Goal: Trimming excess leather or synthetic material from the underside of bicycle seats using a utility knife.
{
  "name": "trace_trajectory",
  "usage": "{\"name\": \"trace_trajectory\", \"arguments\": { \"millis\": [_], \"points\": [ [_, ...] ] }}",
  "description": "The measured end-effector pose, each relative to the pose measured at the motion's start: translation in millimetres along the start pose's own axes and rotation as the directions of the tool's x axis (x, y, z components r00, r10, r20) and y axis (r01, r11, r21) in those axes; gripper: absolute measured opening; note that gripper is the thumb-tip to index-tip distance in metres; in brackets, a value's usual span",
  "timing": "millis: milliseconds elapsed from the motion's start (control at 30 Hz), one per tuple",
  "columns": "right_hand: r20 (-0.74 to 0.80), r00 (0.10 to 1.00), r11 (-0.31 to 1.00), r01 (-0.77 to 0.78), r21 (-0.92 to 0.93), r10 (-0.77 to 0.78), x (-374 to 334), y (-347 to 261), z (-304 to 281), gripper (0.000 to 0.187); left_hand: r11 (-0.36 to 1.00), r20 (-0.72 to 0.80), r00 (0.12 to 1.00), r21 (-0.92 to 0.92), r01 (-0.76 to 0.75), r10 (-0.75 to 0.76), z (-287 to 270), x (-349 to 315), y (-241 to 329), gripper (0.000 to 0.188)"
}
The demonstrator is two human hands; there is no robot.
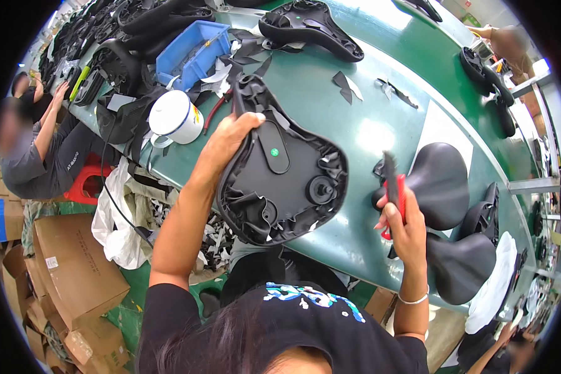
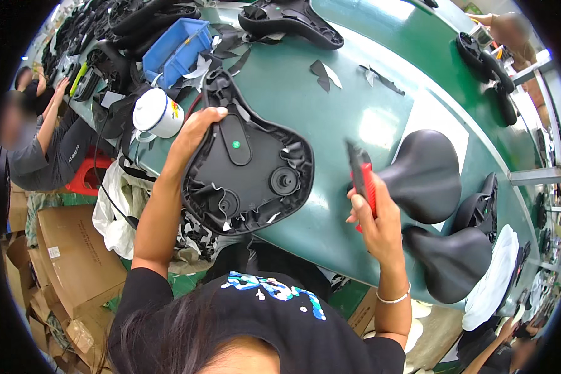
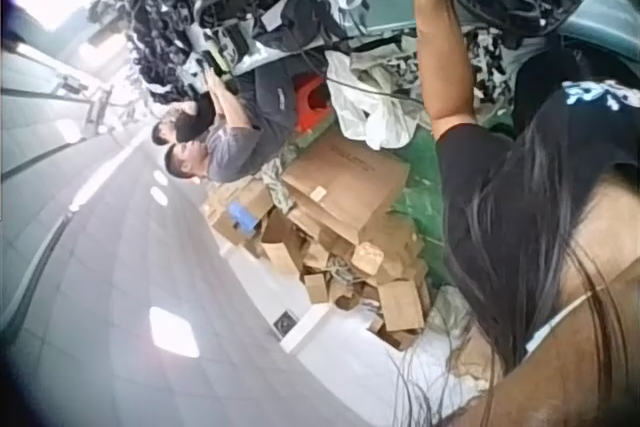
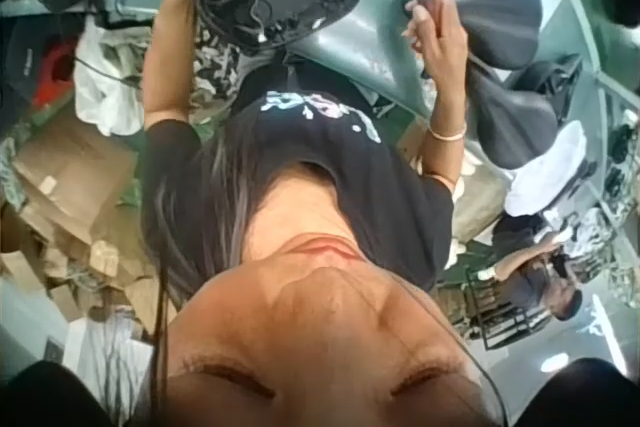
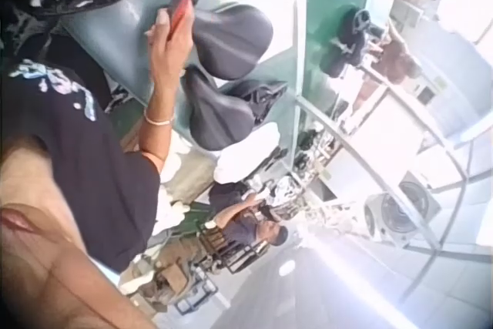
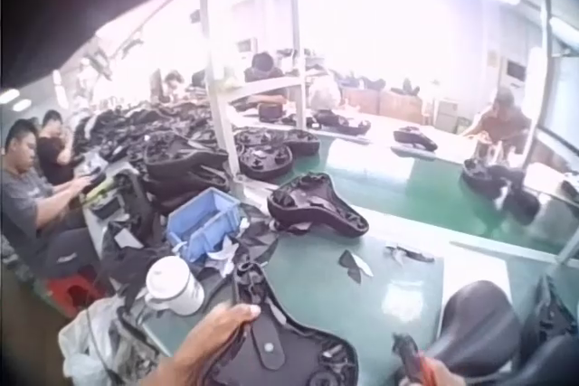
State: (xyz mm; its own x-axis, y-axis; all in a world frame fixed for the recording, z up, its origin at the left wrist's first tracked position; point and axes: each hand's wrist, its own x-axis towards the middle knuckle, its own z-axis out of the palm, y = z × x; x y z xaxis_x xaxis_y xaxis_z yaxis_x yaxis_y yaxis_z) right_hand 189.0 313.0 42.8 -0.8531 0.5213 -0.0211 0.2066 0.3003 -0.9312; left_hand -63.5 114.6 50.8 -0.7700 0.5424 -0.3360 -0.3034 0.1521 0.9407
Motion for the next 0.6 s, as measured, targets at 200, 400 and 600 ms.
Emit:
{"name": "trace_trajectory", "arguments": {
  "millis": [200, 400, 600],
  "points": [
    [0.216, 0.886, 0.677, 0.454, -0.579, -0.410, 4.9, 3.6, 2.5, 0.064, 0.980, 0.234, 0.970, 0.199, 0.023, -0.071, 14.4, 15.1, 20.2, 0.032],
    [0.446, 0.830, 0.451, 0.556, -0.698, -0.333, 26.8, -3.0, 4.8, 0.063, 0.962, 0.276, 0.958, 0.273, -0.006, -0.073, 22.2, 34.3, 17.3, 0.033],
    [0.239, 0.960, 0.668, 0.273, -0.693, -0.144, -27.0, 11.1, 40.4, 0.069, 0.960, 0.115, 0.992, 0.280, 0.010, -0.044, 9.8, 14.1, 7.4, 0.030]
  ]
}}
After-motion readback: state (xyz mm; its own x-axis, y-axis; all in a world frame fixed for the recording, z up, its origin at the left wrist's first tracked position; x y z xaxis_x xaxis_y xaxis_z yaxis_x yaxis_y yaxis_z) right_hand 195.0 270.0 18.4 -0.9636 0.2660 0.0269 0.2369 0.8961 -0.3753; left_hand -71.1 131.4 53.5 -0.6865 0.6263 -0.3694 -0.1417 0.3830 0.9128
